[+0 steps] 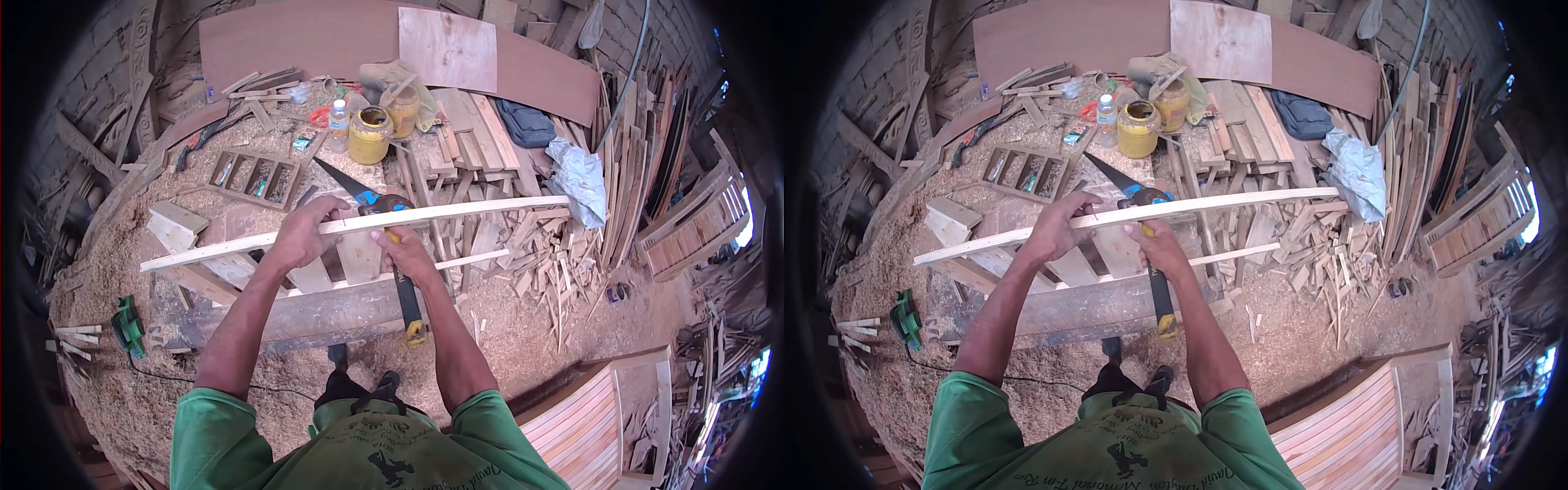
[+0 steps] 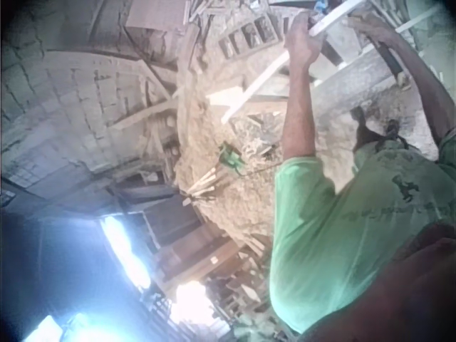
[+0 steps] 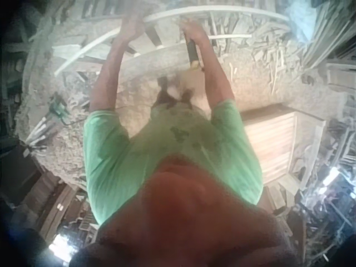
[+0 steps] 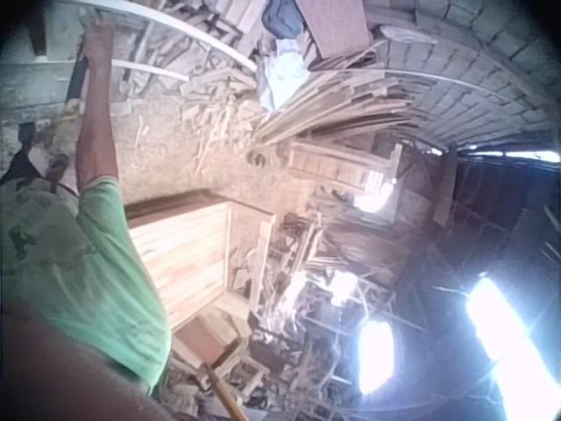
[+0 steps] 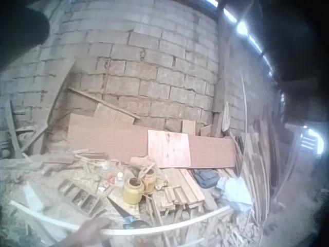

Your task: Assembling wooden slats into a frame using a hammer and nails.

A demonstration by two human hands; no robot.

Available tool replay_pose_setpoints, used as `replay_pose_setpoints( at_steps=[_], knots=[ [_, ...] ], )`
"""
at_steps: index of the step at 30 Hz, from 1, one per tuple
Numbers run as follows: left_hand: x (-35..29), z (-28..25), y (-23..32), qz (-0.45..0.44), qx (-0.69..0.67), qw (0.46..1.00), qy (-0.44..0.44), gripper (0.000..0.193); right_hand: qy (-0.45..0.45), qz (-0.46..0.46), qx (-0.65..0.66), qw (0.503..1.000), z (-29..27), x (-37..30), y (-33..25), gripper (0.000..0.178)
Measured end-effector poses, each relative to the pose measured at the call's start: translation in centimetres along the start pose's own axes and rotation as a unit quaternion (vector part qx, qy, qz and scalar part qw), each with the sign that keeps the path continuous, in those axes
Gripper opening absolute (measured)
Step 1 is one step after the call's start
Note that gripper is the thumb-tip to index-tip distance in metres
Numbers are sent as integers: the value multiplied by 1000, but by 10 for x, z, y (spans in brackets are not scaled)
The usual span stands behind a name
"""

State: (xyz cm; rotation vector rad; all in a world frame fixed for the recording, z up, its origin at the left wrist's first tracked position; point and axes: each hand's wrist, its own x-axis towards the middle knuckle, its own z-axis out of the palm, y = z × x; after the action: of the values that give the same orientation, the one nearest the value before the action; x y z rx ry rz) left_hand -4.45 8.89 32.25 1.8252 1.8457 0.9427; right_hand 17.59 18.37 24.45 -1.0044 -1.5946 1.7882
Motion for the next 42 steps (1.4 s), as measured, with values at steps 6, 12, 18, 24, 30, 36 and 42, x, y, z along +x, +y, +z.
replay_pose_setpoints(
  at_steps=[6,12,18,24,30,36,42],
  knots=[
    [5,-12,-3,11,45,996,-82,43,-61,-40,1,997,-14,9,7,43],
    [12,-19,5,-47,11,986,-163,42,-56,-40,-15,998,-13,-1,7,42],
    [15,-22,-2,-49,-12,982,-180,42,-53,-34,-45,997,-12,0,5,39],
    [12,-18,-4,-38,48,991,-118,36,-25,-57,-40,997,-5,-2,4,44],
    [11,-15,-1,-60,56,993,-87,36,-31,-65,-62,995,-8,1,3,38],
    [9,-14,-2,-47,71,994,-74,36,-32,-43,-73,996,-8,4,-4,39],
    [10,-16,1,-63,72,992,-76,36,-21,-73,-49,996,-5,3,0,39]
  ],
)
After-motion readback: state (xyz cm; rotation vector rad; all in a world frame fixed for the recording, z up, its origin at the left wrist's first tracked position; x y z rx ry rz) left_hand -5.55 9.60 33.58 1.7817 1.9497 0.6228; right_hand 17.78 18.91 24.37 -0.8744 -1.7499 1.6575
